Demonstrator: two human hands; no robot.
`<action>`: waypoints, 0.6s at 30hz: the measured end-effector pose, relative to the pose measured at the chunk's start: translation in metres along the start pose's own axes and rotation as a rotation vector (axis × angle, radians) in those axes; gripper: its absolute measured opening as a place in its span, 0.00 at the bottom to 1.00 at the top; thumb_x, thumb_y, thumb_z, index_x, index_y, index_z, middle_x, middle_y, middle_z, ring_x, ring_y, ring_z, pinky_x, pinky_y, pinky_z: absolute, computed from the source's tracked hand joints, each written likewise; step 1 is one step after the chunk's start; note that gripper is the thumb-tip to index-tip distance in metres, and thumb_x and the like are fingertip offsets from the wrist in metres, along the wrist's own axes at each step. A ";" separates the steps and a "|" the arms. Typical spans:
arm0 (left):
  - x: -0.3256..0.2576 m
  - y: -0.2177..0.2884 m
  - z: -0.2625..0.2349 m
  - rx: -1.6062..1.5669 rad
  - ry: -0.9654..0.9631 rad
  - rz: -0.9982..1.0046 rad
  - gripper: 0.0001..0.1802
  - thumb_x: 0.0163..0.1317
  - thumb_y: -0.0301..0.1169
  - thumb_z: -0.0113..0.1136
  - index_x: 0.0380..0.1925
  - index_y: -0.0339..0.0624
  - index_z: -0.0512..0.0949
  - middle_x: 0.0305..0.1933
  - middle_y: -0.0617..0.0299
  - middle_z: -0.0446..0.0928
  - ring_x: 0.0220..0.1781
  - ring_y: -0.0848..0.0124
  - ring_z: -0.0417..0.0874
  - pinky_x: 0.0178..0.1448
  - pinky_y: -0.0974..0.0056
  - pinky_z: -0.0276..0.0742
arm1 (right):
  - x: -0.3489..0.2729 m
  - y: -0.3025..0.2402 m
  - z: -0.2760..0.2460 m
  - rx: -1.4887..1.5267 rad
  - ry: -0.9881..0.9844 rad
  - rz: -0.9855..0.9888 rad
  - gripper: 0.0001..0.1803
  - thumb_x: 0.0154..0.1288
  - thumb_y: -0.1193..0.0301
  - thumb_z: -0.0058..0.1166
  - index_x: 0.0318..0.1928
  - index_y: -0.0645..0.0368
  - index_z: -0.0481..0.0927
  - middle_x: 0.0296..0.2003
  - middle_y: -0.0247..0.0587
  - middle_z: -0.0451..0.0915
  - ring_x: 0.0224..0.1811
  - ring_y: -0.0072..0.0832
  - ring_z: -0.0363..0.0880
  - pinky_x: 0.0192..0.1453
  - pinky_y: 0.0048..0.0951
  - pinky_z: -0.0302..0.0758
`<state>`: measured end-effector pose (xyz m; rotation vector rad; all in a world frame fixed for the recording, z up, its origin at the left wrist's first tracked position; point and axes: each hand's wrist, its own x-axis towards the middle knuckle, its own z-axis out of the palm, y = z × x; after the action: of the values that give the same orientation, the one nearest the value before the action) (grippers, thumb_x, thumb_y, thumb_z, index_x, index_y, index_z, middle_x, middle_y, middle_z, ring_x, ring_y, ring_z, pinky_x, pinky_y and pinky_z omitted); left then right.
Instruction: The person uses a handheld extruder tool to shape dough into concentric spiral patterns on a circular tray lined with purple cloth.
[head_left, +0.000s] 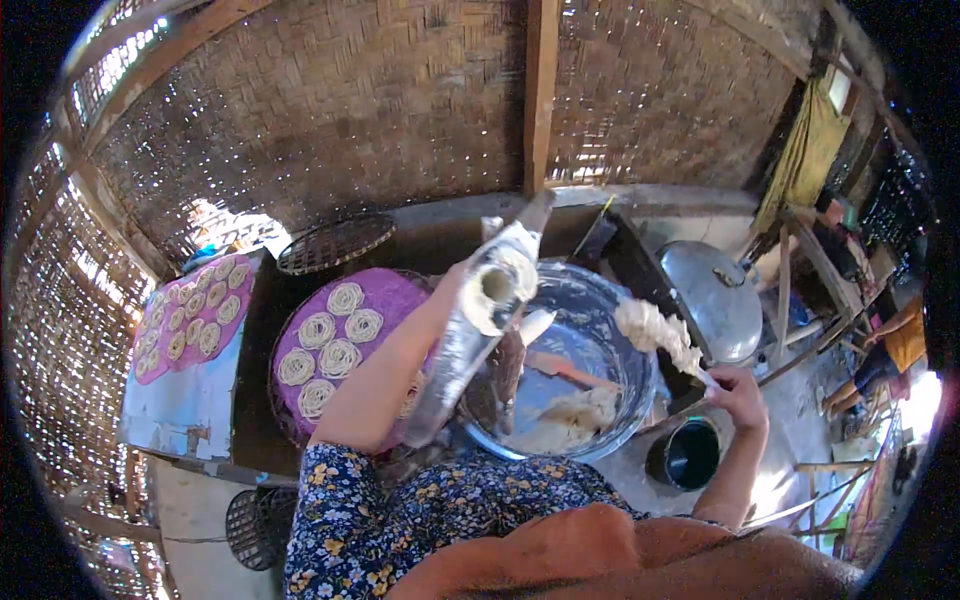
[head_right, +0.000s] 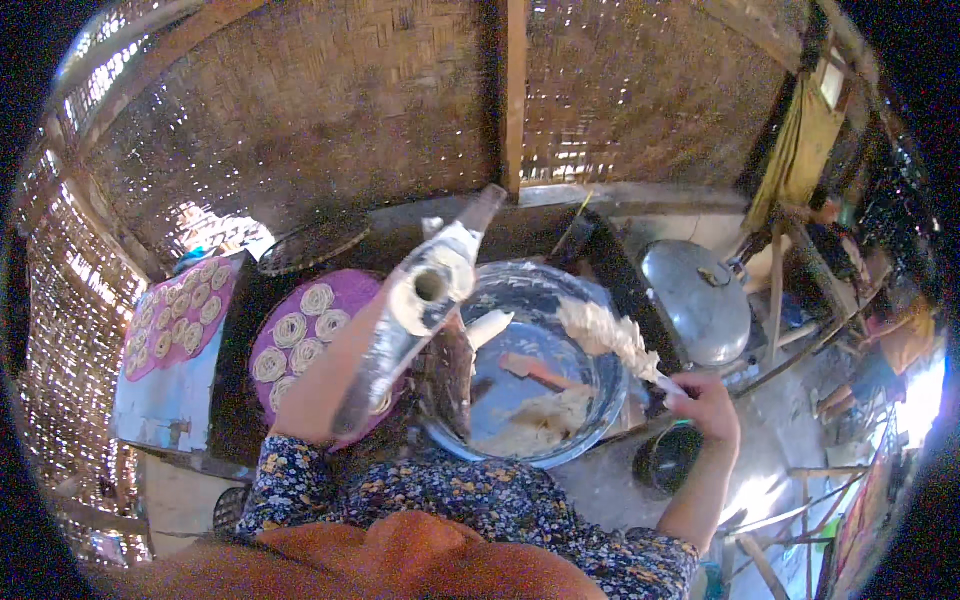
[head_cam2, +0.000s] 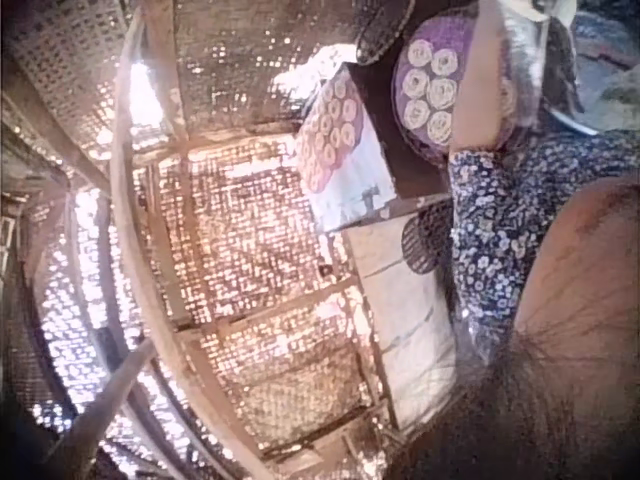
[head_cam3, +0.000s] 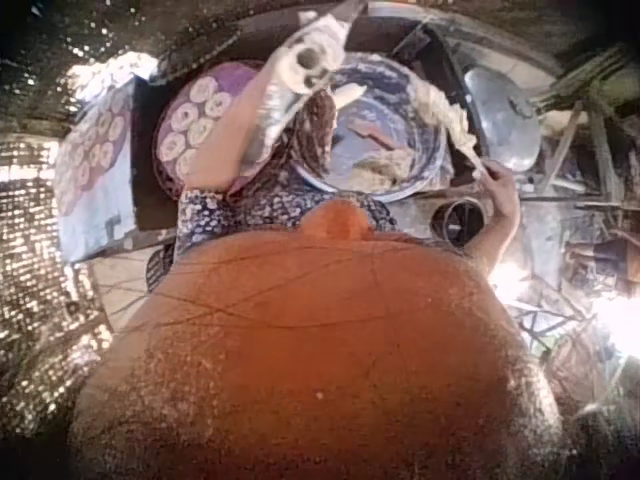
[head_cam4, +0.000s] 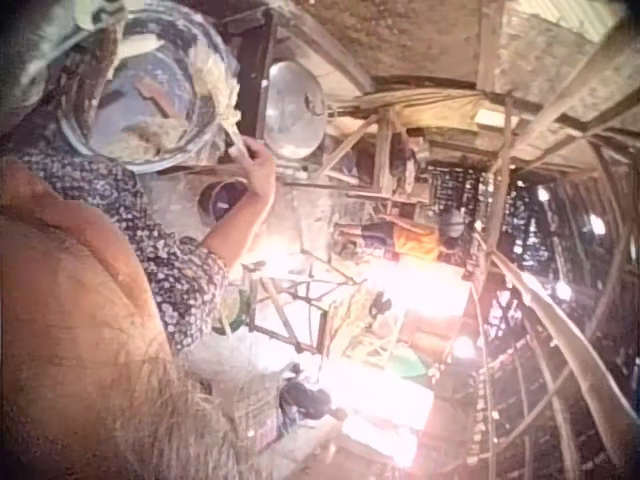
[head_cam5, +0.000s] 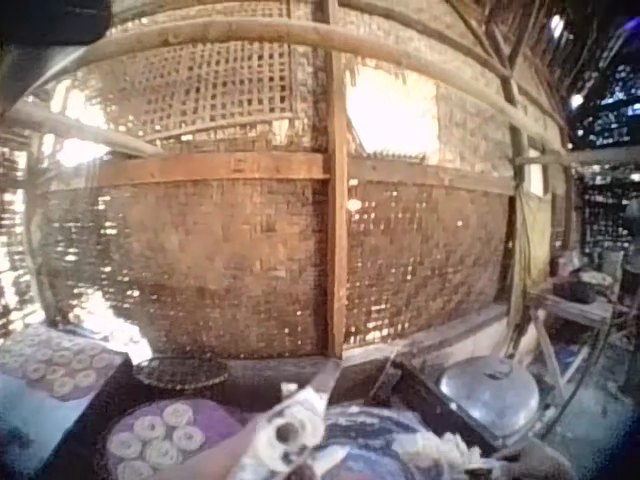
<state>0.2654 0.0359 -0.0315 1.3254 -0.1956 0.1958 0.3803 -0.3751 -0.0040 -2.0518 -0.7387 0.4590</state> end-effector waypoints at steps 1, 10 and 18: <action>0.002 0.006 0.010 0.369 -0.018 0.117 0.20 0.48 0.27 0.58 0.45 0.41 0.70 0.40 0.61 0.74 0.40 0.73 0.74 0.45 0.68 0.70 | 0.006 -0.009 0.007 0.103 -0.002 -0.021 0.22 0.43 0.59 0.58 0.33 0.66 0.79 0.24 0.33 0.77 0.25 0.18 0.70 0.29 0.21 0.67; 0.008 0.025 0.062 0.960 0.027 0.084 0.23 0.40 0.44 0.62 0.37 0.45 0.77 0.44 0.55 0.73 0.45 0.57 0.73 0.49 0.61 0.68 | 0.039 -0.049 0.028 -0.248 -0.030 -0.506 0.15 0.51 0.65 0.54 0.36 0.62 0.78 0.24 0.38 0.76 0.27 0.25 0.73 0.32 0.26 0.67; 0.014 0.003 0.061 1.242 -0.091 0.123 0.29 0.38 0.48 0.63 0.41 0.46 0.75 0.45 0.53 0.72 0.44 0.58 0.75 0.48 0.61 0.69 | 0.026 -0.166 0.040 -1.141 0.289 -0.813 0.14 0.46 0.61 0.55 0.33 0.52 0.79 0.18 0.33 0.70 0.22 0.31 0.71 0.24 0.32 0.66</action>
<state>0.2763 -0.0222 -0.0105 2.5613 -0.2415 0.3909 0.3226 -0.2612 0.1130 -2.3994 -1.7840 -0.9055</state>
